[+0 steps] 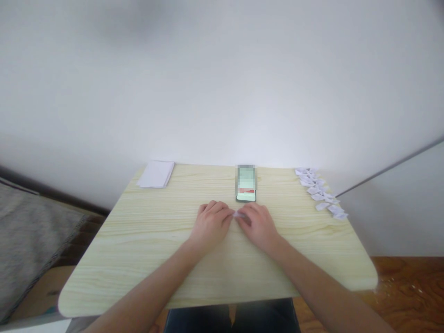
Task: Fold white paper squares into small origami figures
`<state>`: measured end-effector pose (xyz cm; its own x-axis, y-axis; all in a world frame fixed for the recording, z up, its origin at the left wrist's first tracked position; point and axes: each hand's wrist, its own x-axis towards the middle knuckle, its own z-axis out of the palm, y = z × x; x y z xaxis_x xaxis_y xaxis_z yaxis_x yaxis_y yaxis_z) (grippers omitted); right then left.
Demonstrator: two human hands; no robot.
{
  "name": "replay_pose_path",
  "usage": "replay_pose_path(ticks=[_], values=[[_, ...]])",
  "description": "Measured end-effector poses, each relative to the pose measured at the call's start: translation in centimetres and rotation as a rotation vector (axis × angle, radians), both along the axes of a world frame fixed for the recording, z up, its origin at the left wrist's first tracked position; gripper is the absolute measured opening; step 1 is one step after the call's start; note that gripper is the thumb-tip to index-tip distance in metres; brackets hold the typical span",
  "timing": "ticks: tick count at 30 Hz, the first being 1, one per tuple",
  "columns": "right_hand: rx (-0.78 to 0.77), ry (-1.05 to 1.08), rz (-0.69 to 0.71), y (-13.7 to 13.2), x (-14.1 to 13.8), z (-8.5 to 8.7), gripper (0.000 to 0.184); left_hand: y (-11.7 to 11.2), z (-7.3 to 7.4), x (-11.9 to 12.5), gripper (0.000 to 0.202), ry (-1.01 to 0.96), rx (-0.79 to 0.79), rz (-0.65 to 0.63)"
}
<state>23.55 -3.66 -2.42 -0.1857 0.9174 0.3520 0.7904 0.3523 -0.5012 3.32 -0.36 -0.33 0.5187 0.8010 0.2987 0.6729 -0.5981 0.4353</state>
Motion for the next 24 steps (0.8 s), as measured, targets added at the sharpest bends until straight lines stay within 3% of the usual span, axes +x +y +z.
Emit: replay_pose_path(ticks=[11, 19, 24], values=[[0.027, -0.12, -0.058, 0.4, -0.4, -0.1, 0.02, 0.1, 0.0, 0.5, 0.021, 0.002, -0.029, -0.014], [0.032, -0.044, -0.067, 0.1, -0.1, -0.5, 0.013, 0.2, -0.5, 0.8, 0.018, 0.023, 0.004, 0.017], [0.025, -0.017, -0.082, -0.6, 0.0, -0.6, 0.022, 0.1, -0.5, 1.0, 0.019, 0.011, 0.009, 0.06]])
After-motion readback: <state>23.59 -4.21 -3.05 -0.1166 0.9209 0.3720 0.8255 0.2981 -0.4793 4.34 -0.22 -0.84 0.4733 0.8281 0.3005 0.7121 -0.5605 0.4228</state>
